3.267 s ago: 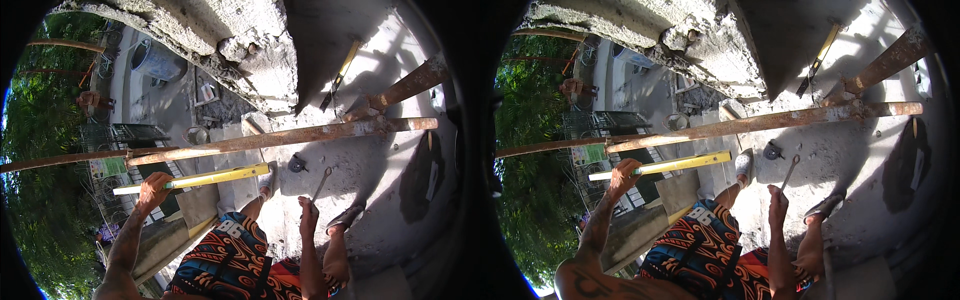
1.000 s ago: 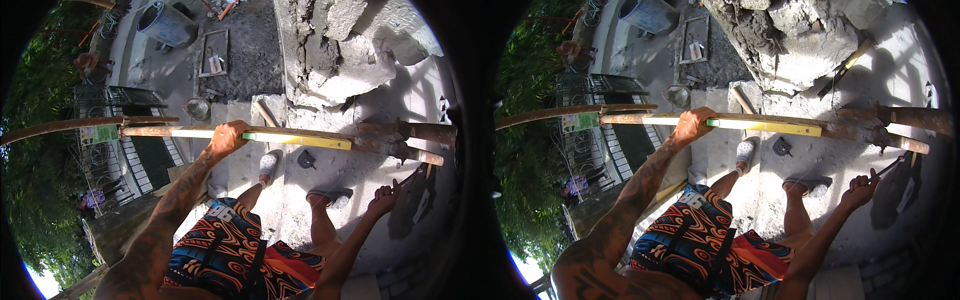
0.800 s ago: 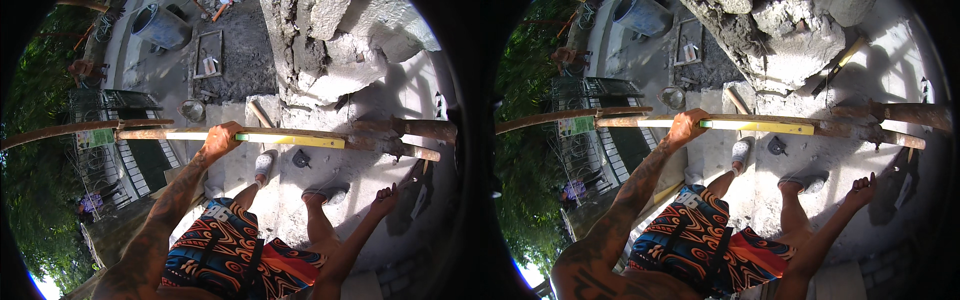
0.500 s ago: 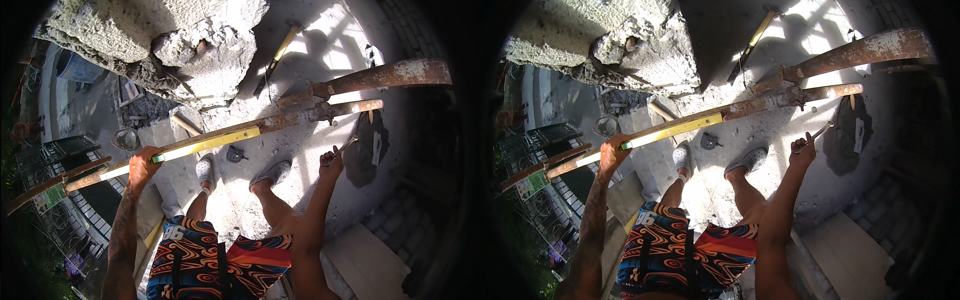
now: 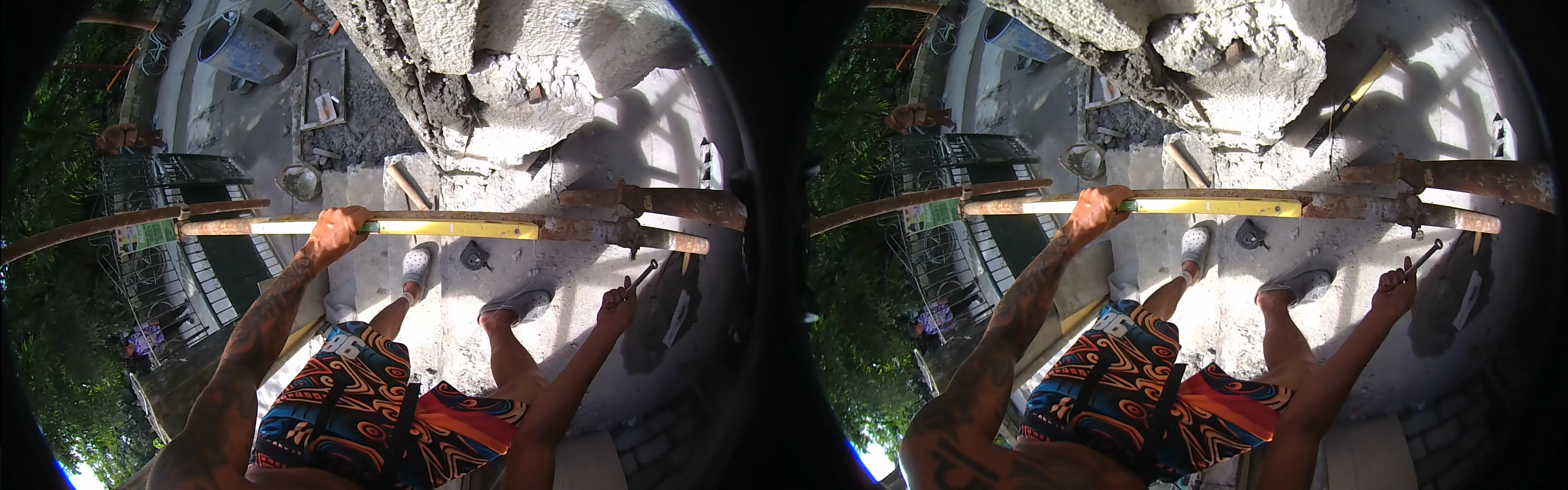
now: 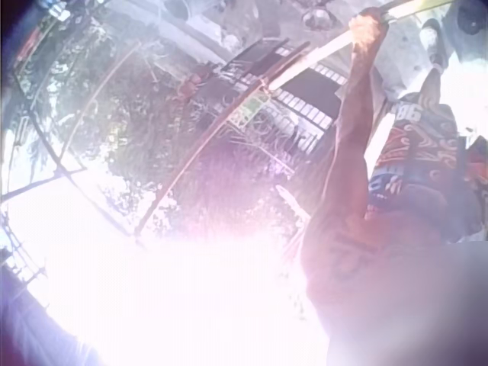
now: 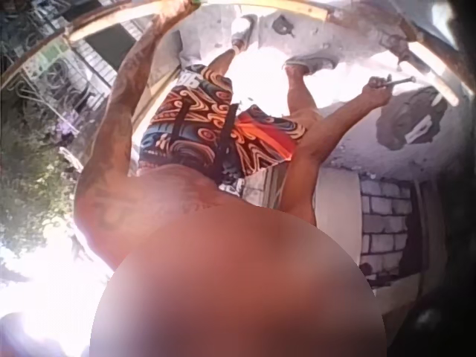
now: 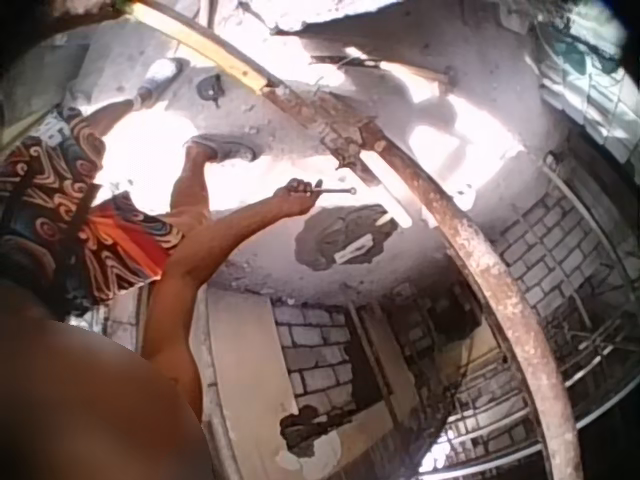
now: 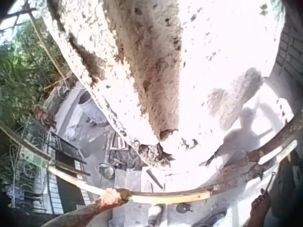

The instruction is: The person assembles and adjusts a metal scaffolding structure at a construction site. They use a wrench to tighten bolts on the joints and a spirit level to check the alignment of the horizontal bars.

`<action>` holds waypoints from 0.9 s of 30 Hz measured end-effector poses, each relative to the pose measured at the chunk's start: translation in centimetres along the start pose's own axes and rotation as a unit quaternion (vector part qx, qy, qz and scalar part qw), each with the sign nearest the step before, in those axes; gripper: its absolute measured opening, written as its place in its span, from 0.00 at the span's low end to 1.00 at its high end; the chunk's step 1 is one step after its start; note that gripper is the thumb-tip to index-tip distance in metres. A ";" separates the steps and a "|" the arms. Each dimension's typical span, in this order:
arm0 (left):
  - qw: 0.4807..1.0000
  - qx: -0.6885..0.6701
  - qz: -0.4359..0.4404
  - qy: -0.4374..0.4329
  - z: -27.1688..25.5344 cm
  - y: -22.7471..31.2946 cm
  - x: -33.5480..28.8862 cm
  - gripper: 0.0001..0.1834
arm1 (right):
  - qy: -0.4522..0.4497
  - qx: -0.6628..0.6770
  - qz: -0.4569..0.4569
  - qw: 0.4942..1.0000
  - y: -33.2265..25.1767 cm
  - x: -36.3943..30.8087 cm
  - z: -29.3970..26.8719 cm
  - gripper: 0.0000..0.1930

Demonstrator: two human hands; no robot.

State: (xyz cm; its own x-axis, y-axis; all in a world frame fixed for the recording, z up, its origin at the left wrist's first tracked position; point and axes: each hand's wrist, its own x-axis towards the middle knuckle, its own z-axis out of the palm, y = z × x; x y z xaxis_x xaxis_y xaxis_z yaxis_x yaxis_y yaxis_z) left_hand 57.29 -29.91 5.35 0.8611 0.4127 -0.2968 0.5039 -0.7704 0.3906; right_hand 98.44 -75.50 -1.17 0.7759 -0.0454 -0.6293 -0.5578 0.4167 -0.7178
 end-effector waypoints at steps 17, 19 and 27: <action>1.000 0.025 0.011 0.002 -0.5 -0.1 0.2 0.11 | 0.006 0.007 -0.007 1.000 0.8 0.0 0.1 0.21; 0.999 0.032 0.003 0.016 -0.6 0.0 0.0 0.11 | 0.031 0.025 -0.023 0.999 0.9 -1.0 1.1 0.21; 0.998 0.002 0.001 0.056 0.0 1.1 1.0 0.11 | 0.096 -0.140 -0.344 0.924 -2.1 -9.3 8.7 0.20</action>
State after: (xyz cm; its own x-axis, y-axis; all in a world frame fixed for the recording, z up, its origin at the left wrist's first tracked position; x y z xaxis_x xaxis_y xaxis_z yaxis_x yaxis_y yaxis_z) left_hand 58.67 -30.39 5.46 0.8648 0.4622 -0.1962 0.5014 -0.7734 0.3880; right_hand 95.00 -68.03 8.82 0.9230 -0.3843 -0.0184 -0.0281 -0.0198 -0.9994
